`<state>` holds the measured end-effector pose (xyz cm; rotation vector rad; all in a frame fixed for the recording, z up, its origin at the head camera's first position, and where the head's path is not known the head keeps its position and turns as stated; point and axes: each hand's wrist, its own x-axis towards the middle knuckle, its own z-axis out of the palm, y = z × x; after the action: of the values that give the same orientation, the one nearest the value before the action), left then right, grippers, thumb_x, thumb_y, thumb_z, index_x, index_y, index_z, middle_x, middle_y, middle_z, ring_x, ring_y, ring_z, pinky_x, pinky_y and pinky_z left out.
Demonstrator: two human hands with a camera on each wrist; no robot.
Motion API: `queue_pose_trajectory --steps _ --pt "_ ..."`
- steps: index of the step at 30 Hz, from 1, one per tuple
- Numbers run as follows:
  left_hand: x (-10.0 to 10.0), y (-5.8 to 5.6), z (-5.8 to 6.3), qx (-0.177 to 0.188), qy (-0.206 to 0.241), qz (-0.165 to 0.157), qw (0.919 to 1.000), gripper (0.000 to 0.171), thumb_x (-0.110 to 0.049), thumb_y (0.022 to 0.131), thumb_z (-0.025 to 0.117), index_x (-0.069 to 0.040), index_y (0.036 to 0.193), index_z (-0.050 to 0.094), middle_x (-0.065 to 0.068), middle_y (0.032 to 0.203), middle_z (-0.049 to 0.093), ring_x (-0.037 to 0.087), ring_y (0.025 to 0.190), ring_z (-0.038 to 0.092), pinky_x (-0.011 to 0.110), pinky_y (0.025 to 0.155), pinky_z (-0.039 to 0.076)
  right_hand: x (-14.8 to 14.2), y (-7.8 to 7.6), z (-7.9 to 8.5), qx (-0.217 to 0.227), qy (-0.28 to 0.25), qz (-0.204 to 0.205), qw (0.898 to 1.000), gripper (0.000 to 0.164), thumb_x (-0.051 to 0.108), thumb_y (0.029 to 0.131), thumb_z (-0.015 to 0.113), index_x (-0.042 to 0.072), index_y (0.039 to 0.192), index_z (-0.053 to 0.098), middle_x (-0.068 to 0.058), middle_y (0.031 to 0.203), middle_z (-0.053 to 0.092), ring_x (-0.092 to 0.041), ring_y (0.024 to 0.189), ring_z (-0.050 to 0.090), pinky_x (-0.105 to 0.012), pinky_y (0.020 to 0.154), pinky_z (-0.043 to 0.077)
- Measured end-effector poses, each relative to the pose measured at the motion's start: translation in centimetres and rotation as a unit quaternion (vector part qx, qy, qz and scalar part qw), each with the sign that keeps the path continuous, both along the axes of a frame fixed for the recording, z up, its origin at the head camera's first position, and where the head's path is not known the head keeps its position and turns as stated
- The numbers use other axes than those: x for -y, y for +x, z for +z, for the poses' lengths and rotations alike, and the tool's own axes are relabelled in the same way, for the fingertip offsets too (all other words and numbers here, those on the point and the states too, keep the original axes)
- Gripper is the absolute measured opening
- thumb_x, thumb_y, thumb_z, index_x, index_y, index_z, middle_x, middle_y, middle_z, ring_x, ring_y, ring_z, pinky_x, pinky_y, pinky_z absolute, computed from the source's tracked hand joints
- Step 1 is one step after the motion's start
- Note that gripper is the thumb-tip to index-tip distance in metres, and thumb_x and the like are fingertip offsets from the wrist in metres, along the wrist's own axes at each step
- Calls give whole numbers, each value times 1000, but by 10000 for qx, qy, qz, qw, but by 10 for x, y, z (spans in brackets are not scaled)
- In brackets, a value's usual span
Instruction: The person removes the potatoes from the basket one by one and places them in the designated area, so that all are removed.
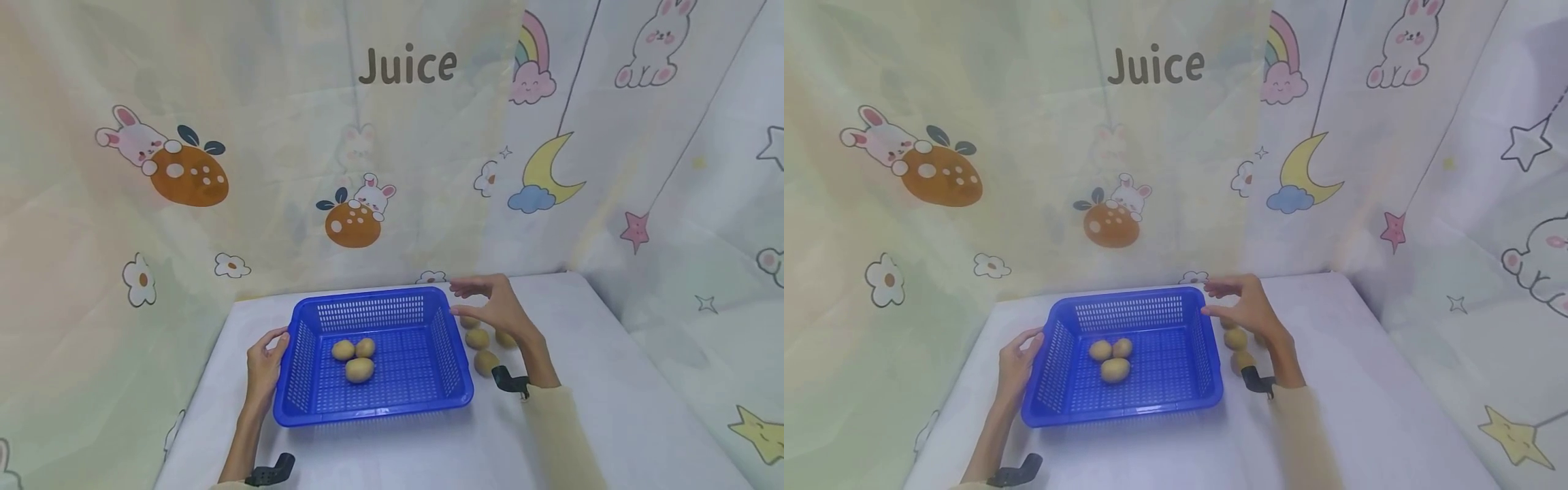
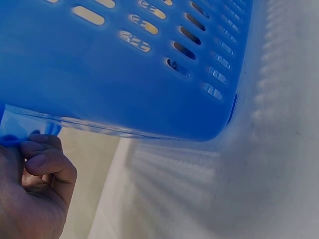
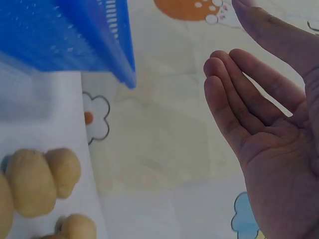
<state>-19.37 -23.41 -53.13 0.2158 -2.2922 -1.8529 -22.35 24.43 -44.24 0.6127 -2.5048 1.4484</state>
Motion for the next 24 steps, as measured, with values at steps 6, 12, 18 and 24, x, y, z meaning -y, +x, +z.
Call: queue_pose_trajectory --steps 6,12,18,24 --pt "0 -2 -1 35 29 -17 10000 39 -28 115 59 0 141 68 15 104 83 6 67 76 23 60 61 25 -10 6 79 -86 73 9999 53 18 87 95 9 135 77 -16 129 80 -37 118 76 -66 112 52" --pt "1 -2 -3 80 20 -27 10000 42 -29 115 58 0 143 66 19 109 83 5 68 75 21 61 61 49 -20 6 71 -170 312 9993 56 14 85 95 3 137 75 -19 131 79 -42 119 76 -65 113 53" --pt "0 -2 -1 35 75 -54 10000 41 -29 115 59 0 142 67 25 110 81 6 67 75 22 60 61 72 -24 9 290 -261 485 9981 58 16 84 96 6 137 75 -18 133 78 -41 121 76 -61 107 59" --pt "1 -2 -4 32 112 -67 9999 40 -27 115 58 0 143 66 25 111 81 6 68 76 22 61 61 92 -32 9 256 -142 765 9966 60 14 83 97 3 138 74 -18 132 79 -41 120 77 -63 106 59"
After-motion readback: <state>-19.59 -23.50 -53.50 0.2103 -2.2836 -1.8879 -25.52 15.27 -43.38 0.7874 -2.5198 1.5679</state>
